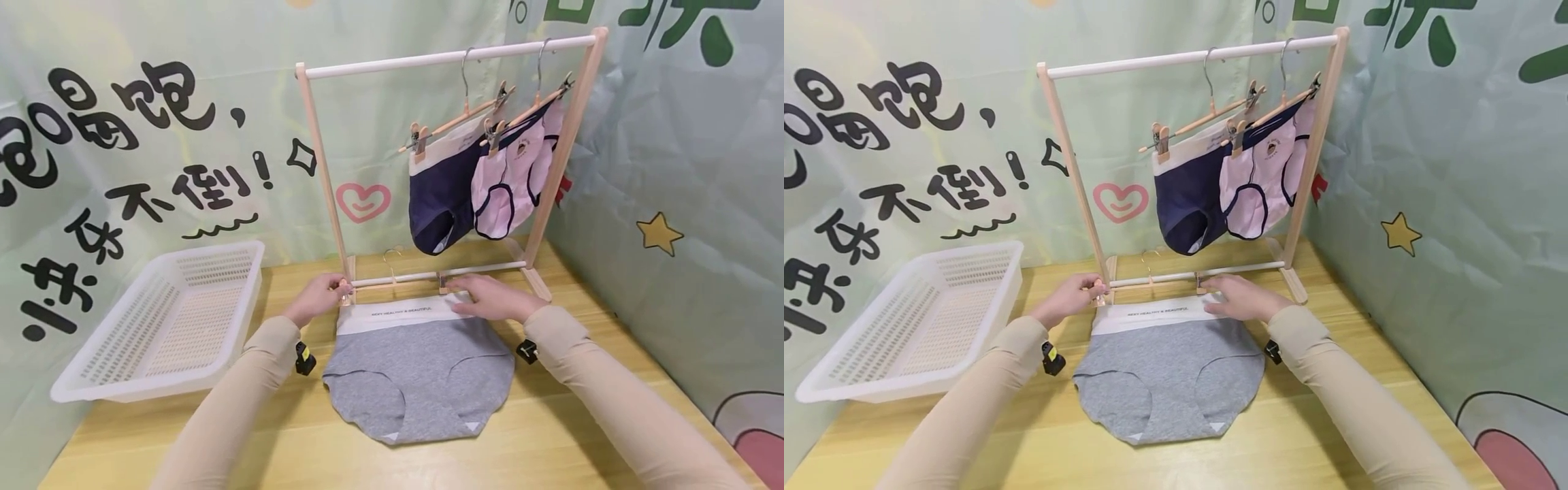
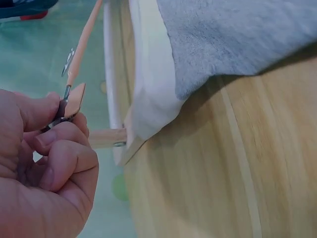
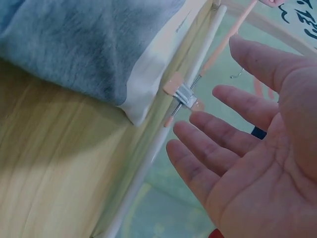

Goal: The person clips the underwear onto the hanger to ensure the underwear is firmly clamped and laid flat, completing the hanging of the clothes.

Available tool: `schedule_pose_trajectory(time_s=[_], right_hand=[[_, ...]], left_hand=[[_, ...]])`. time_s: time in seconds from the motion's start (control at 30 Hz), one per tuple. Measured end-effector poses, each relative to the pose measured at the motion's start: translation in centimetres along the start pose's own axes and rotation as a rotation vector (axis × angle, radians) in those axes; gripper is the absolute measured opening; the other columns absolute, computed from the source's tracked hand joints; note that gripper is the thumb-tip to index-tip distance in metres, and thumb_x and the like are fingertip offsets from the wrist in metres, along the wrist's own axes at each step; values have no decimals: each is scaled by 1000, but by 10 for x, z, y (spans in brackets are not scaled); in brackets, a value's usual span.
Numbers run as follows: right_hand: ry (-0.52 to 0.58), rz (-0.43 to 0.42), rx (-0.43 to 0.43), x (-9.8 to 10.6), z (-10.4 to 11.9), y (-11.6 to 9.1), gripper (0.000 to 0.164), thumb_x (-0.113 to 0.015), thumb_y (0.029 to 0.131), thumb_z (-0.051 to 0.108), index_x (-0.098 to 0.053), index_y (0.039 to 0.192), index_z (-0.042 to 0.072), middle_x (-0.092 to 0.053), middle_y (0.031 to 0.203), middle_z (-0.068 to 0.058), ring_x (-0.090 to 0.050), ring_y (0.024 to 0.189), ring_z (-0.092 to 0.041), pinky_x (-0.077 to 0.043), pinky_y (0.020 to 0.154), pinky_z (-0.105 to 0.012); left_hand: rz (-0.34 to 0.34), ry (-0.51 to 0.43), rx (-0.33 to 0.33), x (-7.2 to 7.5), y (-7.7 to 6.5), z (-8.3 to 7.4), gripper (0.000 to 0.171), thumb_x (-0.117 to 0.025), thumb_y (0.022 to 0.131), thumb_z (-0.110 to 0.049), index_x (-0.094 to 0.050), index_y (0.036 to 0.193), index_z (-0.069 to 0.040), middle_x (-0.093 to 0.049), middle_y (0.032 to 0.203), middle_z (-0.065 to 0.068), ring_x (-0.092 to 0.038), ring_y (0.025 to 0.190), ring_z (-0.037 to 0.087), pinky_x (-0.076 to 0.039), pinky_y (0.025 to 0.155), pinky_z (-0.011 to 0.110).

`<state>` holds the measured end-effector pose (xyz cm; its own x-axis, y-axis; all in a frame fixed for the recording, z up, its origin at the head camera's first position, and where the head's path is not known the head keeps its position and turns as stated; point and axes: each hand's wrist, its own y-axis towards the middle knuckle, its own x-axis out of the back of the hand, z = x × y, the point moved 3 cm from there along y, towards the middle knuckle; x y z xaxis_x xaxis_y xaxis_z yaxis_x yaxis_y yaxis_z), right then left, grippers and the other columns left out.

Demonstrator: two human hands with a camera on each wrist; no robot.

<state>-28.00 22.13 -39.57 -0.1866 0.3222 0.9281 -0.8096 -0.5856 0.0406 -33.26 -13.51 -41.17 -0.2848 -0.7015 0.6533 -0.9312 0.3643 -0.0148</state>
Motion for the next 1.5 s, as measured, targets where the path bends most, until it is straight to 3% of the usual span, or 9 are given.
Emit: schedule_pose_trajectory(time_s=[0.2,0.4,0.5,0.7,0.93,1.1,1.27,1.4,1.5], right_hand=[[-9,-9,-6,-5,-3,8,52,-69,104,19,-58,147,-9,-51,157,-33,-49,146,-52,-38,123,-63],[-9,11,-14,-8,-7,15,51,-70,103,18,-59,144,-11,-63,142,-33,-60,134,-49,-45,117,-60],[-8,41,-25,-11,-9,18,52,-70,103,19,-59,145,-10,-67,136,-30,-65,126,-45,-49,113,-59],[-11,80,-33,-14,-11,21,49,-71,103,19,-62,143,-8,-67,140,-27,-63,130,-43,-48,115,-59],[-47,96,-5,-17,-10,23,41,-71,102,18,-67,134,-7,-71,132,-24,-65,128,-42,-49,113,-57],[-51,126,-26,-19,-10,21,40,-71,103,20,-68,134,-6,-71,133,-23,-65,128,-41,-50,113,-56],[-51,141,-31,-20,-6,26,41,-71,103,19,-67,135,-6,-72,128,-21,-67,121,-36,-52,111,-55],[-57,107,14,-17,2,35,40,-71,102,17,-68,133,-10,-75,121,-22,-69,109,-37,-53,108,-55],[-34,89,55,-17,16,48,40,-68,104,17,-69,132,-11,-76,125,-23,-71,116,-40,-53,110,-55]], left_hand=[[74,-64,47,-13,11,5,26,-54,113,-18,-70,113,3,-73,113,16,-54,80,13,-46,72,28],[87,-44,87,-16,18,7,23,-59,112,-21,-70,119,-2,-70,98,9,-49,69,14,-40,60,27],[34,7,78,-15,18,3,19,-64,109,-20,-67,118,-4,-65,92,6,-57,77,18,-43,63,27],[-112,244,29,-18,17,-10,20,-69,106,-21,-68,113,-3,-64,90,6,-58,81,20,-46,71,31],[-275,347,12,-22,16,-10,26,-76,101,-23,-71,83,-6,-67,75,5,-57,68,21,-43,63,32],[-317,336,17,-22,13,-1,26,-79,99,-24,-76,83,-4,-72,77,8,-58,69,20,-44,62,30],[-336,319,78,-10,-4,9,23,-74,101,-22,-74,96,0,-76,90,16,-66,75,25,-53,67,36],[-222,151,177,-7,-15,22,22,-71,103,-23,-70,104,-1,-74,101,16,-68,75,22,-55,70,33],[-117,5,247,-10,-19,32,26,-67,106,-28,-67,111,-2,-70,107,13,-65,75,17,-53,69,29]])
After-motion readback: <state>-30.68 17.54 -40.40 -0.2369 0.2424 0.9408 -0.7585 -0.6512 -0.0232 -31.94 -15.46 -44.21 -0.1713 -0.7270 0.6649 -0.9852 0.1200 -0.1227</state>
